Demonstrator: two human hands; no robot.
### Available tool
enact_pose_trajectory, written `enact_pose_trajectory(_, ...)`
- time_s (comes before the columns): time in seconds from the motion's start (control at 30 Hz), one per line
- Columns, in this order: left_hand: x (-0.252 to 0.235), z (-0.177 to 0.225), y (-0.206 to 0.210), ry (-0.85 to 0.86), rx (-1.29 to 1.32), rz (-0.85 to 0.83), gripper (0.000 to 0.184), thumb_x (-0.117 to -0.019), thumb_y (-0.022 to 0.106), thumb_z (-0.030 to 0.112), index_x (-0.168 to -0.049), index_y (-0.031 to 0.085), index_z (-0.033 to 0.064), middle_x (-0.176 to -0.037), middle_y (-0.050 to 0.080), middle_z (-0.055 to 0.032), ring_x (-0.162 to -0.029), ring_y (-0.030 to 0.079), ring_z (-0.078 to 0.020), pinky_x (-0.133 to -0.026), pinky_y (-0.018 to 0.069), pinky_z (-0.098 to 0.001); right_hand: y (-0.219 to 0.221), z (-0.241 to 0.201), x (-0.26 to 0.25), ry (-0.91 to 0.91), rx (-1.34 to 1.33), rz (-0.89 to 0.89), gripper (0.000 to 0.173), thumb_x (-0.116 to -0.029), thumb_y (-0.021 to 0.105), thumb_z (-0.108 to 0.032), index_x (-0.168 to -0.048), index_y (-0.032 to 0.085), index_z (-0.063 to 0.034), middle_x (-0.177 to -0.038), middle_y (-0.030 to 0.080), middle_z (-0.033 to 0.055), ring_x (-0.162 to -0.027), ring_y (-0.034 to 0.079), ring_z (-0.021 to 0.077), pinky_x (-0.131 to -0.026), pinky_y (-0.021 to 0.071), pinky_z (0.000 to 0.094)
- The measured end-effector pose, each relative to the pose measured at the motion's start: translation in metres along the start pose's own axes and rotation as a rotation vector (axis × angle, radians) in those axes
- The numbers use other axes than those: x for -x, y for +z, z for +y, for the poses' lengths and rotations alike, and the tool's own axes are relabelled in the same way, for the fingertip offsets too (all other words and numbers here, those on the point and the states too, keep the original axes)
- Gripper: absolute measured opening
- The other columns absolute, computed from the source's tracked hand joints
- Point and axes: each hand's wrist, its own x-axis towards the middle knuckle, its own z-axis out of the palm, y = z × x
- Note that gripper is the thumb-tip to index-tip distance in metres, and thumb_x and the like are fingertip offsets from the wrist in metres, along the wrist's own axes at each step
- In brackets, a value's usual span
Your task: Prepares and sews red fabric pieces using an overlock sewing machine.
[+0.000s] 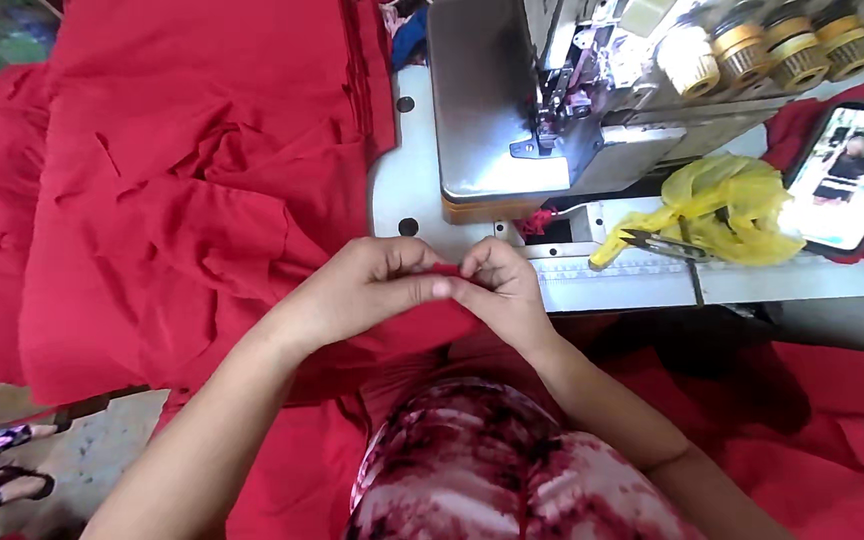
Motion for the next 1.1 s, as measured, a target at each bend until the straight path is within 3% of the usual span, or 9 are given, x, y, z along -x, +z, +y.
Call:
enact_pose_trajectory(0.1,0.004,-0.005,0.003,0.021,-0.010,0.035,0.007,-0.0913,0.073,0.019,-0.093,0.074,0.0120,-0.073,0.066,0.0088,-0.062,0.059,0.0028,-0.054,0.0481,-0.0133,0.000,0.004,0.001,-0.006,0.004,-0.072,0.019,-0.0886,0.075,-0.011,-0.077,0.062,-0.0039,-0.109,0.070,0.0071,-0.096,0.067,0.0041,-0.076,0.0577,0.0191)
enact_pose_trajectory(0.17,0.005,-0.006,0.004,0.055,-0.016,0.087,0.012,-0.0968,0.067,0.017,-0.088,0.073,0.0116,-0.069,0.063,0.0092,-0.057,0.055,0.0032,-0.050,0.0437,-0.0122,0.001,0.001,0.001,-0.045,-0.003,-0.147,0.026,-0.0962,0.066,-0.014,-0.074,0.064,-0.0014,-0.113,0.071,0.0107,-0.113,0.065,0.0091,-0.091,0.0552,0.0238)
enact_pose_trajectory(0.33,0.007,-0.006,0.000,0.078,0.000,0.164,0.008,-0.0926,0.071,0.014,-0.087,0.075,0.0121,-0.070,0.066,0.0096,-0.058,0.056,0.0042,-0.051,0.0448,-0.0108,0.002,-0.005,0.007,-0.096,-0.046,-0.234,0.022,-0.0976,0.065,-0.015,-0.081,0.065,-0.0002,-0.098,0.066,0.0054,-0.099,0.063,0.0050,-0.083,0.0544,0.0193)
enact_pose_trajectory(0.5,0.013,0.014,0.003,-0.054,-0.079,0.270,0.008,-0.0831,0.077,0.004,-0.079,0.070,0.0029,-0.068,0.063,0.0096,-0.058,0.050,0.0121,-0.057,0.0424,-0.0049,0.001,-0.005,0.017,-0.182,0.049,-0.189,0.025,-0.1002,0.064,-0.018,-0.084,0.067,0.0013,-0.105,0.062,0.0066,-0.100,0.061,0.0023,-0.083,0.0539,0.0157)
enact_pose_trajectory(0.67,0.008,0.026,-0.001,0.084,-0.226,0.273,0.012,-0.0883,0.074,0.015,-0.083,0.072,0.0041,-0.071,0.064,0.0087,-0.061,0.051,0.0099,-0.059,0.0425,-0.0090,-0.002,-0.002,0.026,-0.134,0.074,-0.224,0.032,-0.1046,0.057,-0.019,-0.087,0.068,0.0051,-0.100,0.065,0.0103,-0.098,0.062,0.0039,-0.085,0.0522,0.0171)
enact_pose_trajectory(0.73,0.006,0.021,-0.011,0.188,-0.225,0.261,0.012,-0.0969,0.067,0.020,-0.093,0.075,0.0108,-0.077,0.068,0.0115,-0.066,0.058,0.0089,-0.060,0.0480,-0.0082,-0.005,0.001,0.030,-0.083,0.087,-0.215,0.032,-0.1052,0.055,-0.020,-0.093,0.070,0.0049,-0.106,0.066,0.0113,-0.102,0.062,0.0043,-0.089,0.0520,0.0182)
enact_pose_trajectory(0.87,0.005,0.028,-0.014,0.147,-0.233,0.279,0.012,-0.0995,0.063,0.022,-0.095,0.071,0.0144,-0.073,0.062,0.0132,-0.059,0.053,0.0077,-0.053,0.0425,-0.0085,-0.006,0.001,0.032,-0.104,0.153,-0.113,0.025,-0.1025,0.060,-0.024,-0.099,0.072,-0.0015,-0.131,0.059,0.0137,-0.120,0.058,0.0100,-0.097,0.0529,0.0236)
enact_pose_trajectory(1.03,-0.001,0.035,0.001,0.207,-0.316,0.223,0.013,-0.0970,0.065,0.022,-0.092,0.072,0.0130,-0.072,0.065,0.0118,-0.060,0.056,0.0081,-0.053,0.0454,-0.0091,0.000,-0.013,0.022,-0.257,0.215,0.013,0.019,-0.0985,0.067,-0.019,-0.091,0.066,-0.0016,-0.101,0.062,0.0075,-0.095,0.062,0.0056,-0.084,0.0557,0.0202)
enact_pose_trajectory(1.1,0.000,0.037,0.000,0.223,-0.356,0.242,0.013,-0.0976,0.065,0.022,-0.092,0.073,0.0134,-0.074,0.066,0.0123,-0.063,0.058,0.0087,-0.056,0.0468,-0.0090,0.000,-0.010,0.022,-0.303,0.211,0.012,0.020,-0.0993,0.066,-0.021,-0.091,0.065,-0.0030,-0.095,0.068,0.0057,-0.098,0.067,0.0073,-0.088,0.0569,0.0235)
